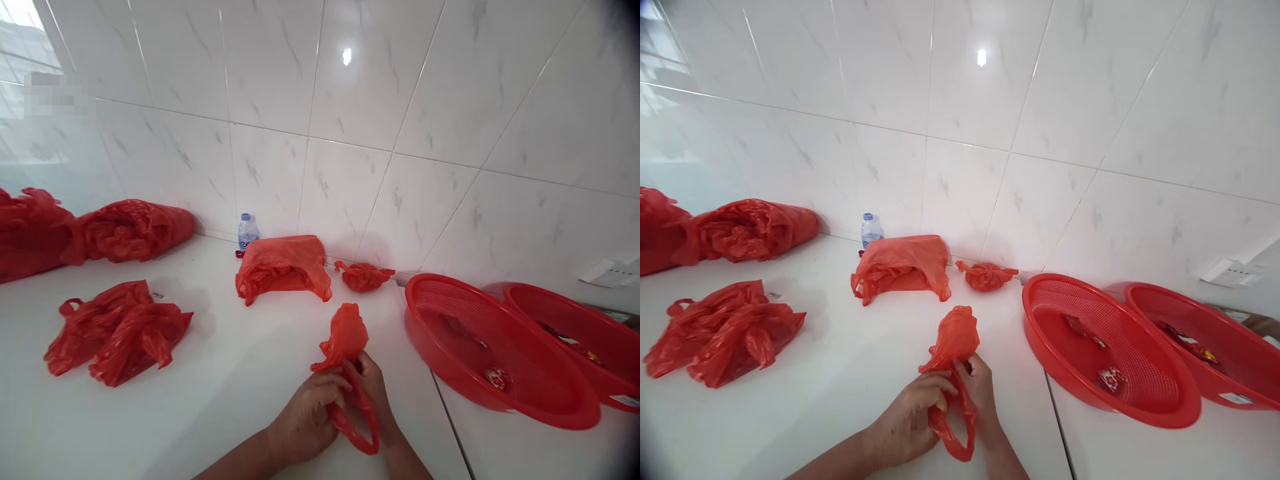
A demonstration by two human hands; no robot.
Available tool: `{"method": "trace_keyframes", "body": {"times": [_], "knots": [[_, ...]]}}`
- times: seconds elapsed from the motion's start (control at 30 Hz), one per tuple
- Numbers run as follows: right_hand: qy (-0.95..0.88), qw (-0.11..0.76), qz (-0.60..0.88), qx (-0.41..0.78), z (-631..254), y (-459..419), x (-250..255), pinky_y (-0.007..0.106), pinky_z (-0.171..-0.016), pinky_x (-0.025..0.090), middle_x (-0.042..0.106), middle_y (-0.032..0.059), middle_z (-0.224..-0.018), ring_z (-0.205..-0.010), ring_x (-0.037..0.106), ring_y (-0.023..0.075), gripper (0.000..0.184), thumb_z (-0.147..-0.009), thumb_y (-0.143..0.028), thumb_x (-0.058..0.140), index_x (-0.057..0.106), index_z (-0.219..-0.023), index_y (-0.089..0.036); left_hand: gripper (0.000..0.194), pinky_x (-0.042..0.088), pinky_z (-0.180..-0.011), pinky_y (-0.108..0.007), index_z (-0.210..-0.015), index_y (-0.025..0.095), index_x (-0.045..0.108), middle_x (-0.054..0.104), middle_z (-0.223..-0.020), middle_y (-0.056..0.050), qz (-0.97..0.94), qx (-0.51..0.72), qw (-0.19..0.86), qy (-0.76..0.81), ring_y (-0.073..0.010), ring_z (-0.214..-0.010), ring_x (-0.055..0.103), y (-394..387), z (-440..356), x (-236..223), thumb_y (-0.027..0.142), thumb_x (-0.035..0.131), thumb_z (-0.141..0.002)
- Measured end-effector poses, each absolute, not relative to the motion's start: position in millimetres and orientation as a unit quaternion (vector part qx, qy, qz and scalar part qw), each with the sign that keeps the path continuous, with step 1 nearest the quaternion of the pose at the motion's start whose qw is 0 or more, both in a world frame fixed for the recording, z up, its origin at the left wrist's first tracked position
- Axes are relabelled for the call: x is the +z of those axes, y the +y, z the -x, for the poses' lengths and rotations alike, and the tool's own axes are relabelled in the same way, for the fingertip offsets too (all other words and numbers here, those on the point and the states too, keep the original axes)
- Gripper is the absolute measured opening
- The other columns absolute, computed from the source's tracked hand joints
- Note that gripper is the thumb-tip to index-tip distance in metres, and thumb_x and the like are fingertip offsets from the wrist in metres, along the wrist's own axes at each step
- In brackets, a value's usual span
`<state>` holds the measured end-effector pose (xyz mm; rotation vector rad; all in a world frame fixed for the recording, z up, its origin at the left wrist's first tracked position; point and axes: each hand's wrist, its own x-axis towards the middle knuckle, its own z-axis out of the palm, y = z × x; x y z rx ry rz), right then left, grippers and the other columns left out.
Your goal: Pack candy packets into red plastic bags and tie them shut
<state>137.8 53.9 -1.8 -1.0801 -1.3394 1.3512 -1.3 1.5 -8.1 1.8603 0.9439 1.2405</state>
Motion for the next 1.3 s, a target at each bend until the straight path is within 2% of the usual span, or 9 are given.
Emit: {"method": "trace_keyframes", "body": {"times": [0.1, 0.23, 0.37, 0.5, 0.73, 0.93, 1.03, 1.2, 1.3], "knots": [[-0.515, 0.469, 0.447, 0.562, -142.3, 55.4, -3.0, 0.027, -0.057, 0.044, 0.066, 0.0003, -0.069, -0.063, 0.056, 0.0168, 0.021, -0.078, -0.040, 0.060, 0.062, -0.074, -0.019, 0.009, 0.045, -0.074, -0.029, -0.075, 0.019, 0.058, 0.066, -0.085, -0.004, -0.735, 0.447, 0.348, 0.373, -0.0180, -0.079, 0.058, -0.3, 3.6, -6.7, 0.021, 0.065, -0.070], [-0.467, 0.496, 0.436, 0.589, -149.2, 60.7, -3.0, 0.028, -0.064, 0.046, 0.067, 0.0009, -0.073, -0.069, 0.058, 0.0180, 0.022, -0.076, -0.041, 0.061, 0.064, -0.074, -0.019, 0.028, 0.040, -0.060, -0.026, -0.079, 0.019, 0.058, 0.058, -0.069, -0.001, -0.663, 0.458, 0.397, 0.439, -0.0139, -0.063, 0.050, 3.9, 15.8, -9.2, 0.039, 0.041, -0.090], [-0.418, 0.503, 0.390, 0.648, -148.0, 60.4, 2.9, 0.031, -0.070, 0.048, 0.069, 0.0025, -0.081, -0.076, 0.061, 0.0200, 0.023, -0.078, -0.042, 0.060, 0.066, -0.079, -0.020, 0.024, 0.044, -0.066, -0.027, -0.103, 0.022, 0.054, 0.060, -0.085, -0.001, -0.571, 0.498, 0.385, 0.527, -0.0145, -0.071, 0.052, 11.6, 19.4, -12.2, 0.037, 0.050, -0.085], [-0.434, 0.495, 0.366, 0.658, -142.9, 55.7, 6.6, 0.034, -0.074, 0.049, 0.069, 0.0045, -0.086, -0.081, 0.061, 0.0214, 0.021, -0.077, -0.038, 0.064, 0.068, -0.087, -0.021, 0.083, 0.048, -0.078, -0.030, -0.136, 0.029, 0.030, 0.054, -0.118, -0.005, -0.531, 0.510, 0.361, 0.572, -0.0173, -0.092, 0.056, 18.3, 8.1, -13.1, 0.025, 0.071, -0.064], [-0.335, 0.502, 0.353, 0.715, -163.8, 73.8, -6.1, 0.032, -0.064, 0.051, 0.069, 0.0049, -0.084, -0.078, 0.063, 0.0218, 0.030, -0.073, -0.047, 0.067, 0.067, -0.083, -0.019, 0.016, 0.045, -0.059, -0.025, -0.080, 0.017, 0.061, 0.064, -0.073, -0.001, -0.431, 0.543, 0.468, 0.548, -0.0146, -0.064, 0.058, 33.2, 27.0, -10.1, 0.019, 0.050, -0.068], [-0.294, 0.530, 0.380, 0.699, -189.4, 88.4, -6.1, 0.035, -0.064, 0.055, 0.069, 0.0046, -0.102, -0.089, 0.065, 0.0238, 0.034, -0.079, -0.053, 0.059, 0.066, -0.095, -0.024, 0.016, 0.042, -0.053, -0.022, -0.085, 0.018, 0.056, 0.056, -0.068, 0.003, -0.421, 0.567, 0.348, 0.616, -0.0113, -0.057, 0.052, 41.2, 69.0, -13.3, 0.022, 0.049, -0.072], [-0.303, 0.524, 0.388, 0.695, -188.5, 86.3, -6.6, 0.034, -0.065, 0.054, 0.070, 0.0046, -0.098, -0.085, 0.066, 0.0236, 0.036, -0.079, -0.054, 0.059, 0.066, -0.096, -0.023, 0.043, 0.050, -0.071, -0.032, -0.115, 0.021, 0.051, 0.060, -0.099, -0.005, -0.507, 0.539, 0.184, 0.647, -0.0187, -0.088, 0.059, 36.9, 64.8, -15.7, 0.017, 0.049, -0.072], [-0.347, 0.472, 0.414, 0.697, -179.9, 77.0, -0.2, 0.034, -0.068, 0.051, 0.070, 0.0040, -0.085, -0.077, 0.064, 0.0219, 0.039, -0.078, -0.057, 0.056, 0.066, -0.086, -0.021, 0.065, 0.033, -0.104, -0.051, -0.134, 0.022, 0.038, 0.031, -0.145, -0.016, -0.715, 0.471, -0.060, 0.512, -0.0319, -0.136, 0.025, 24.5, 42.0, -5.5, 0.008, 0.055, -0.073], [-0.406, 0.429, 0.390, 0.707, -175.9, 70.7, 8.6, 0.033, -0.075, 0.049, 0.070, 0.0053, -0.092, -0.085, 0.063, 0.0220, 0.042, -0.080, -0.058, 0.052, 0.066, -0.089, -0.019, 0.050, 0.033, -0.101, -0.051, -0.116, 0.024, 0.056, 0.055, -0.126, -0.011, -0.767, 0.429, -0.016, 0.476, -0.0297, -0.123, 0.044, 22.1, 34.1, -0.6, 0.002, 0.048, -0.072]]}}
